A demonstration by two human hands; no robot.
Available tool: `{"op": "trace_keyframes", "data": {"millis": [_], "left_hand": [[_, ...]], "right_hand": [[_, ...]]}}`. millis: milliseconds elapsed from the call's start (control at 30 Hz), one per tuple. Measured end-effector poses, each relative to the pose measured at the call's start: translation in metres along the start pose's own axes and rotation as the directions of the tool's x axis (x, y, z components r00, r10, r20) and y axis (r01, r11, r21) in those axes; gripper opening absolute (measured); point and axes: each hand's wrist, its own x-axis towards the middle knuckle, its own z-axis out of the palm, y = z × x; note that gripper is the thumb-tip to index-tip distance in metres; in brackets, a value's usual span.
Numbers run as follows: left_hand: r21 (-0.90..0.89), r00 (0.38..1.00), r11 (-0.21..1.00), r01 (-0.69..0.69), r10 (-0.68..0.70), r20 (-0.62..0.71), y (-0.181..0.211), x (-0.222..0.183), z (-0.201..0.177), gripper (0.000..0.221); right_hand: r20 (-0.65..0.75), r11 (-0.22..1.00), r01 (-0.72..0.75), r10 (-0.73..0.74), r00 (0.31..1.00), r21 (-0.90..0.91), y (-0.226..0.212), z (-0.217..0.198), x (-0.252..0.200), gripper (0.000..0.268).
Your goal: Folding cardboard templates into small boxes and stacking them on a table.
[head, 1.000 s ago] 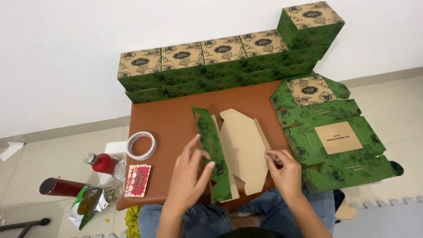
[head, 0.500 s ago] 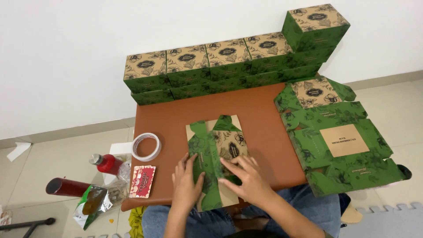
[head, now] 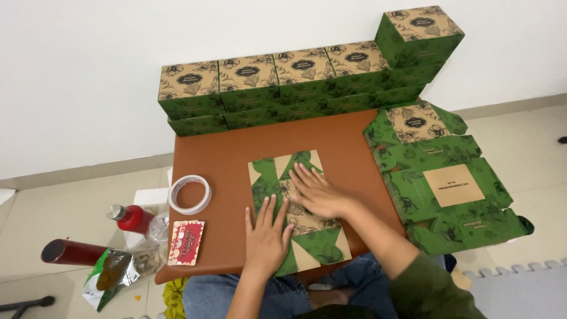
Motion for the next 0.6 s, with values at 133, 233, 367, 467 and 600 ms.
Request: {"op": "trace_keyframes", "data": {"millis": [133, 233, 367, 467, 600], "left_hand": [[0.004, 0.999, 1.000, 0.023, -0.023, 0.028, 0.003, 0.001, -0.003, 0.059], [-0.019, 0.999, 0.999, 0.034, -0.033, 0.024, 0.005, 0.001, -0.007, 0.057], [-0.043, 1.000, 0.999, 0.028, -0.029, -0.005, 0.006, 0.001, -0.012, 0.055], [-0.058, 1.000, 0.998, 0.031, -0.031, 0.005, 0.006, 0.002, -0.012, 0.055], [-0.044, 0.999, 0.999, 0.031, -0.031, 0.012, 0.005, 0.003, -0.010, 0.055]], "right_hand": [[-0.114, 0.997, -0.081, 0.082, 0.990, 0.007, 0.027, 0.000, 0.061, 0.072], [-0.331, 0.996, -0.056, 0.031, 0.943, -0.067, 0.033, 0.022, 0.071, 0.071], [-0.349, 0.998, -0.007, -0.014, 0.937, -0.061, 0.013, 0.055, 0.018, 0.073], [-0.515, 0.893, -0.114, -0.143, 0.845, -0.435, -0.004, 0.097, -0.040, 0.074], [-0.487, 0.986, 0.169, -0.143, 0.862, 0.009, -0.033, 0.113, -0.100, 0.067]]}}
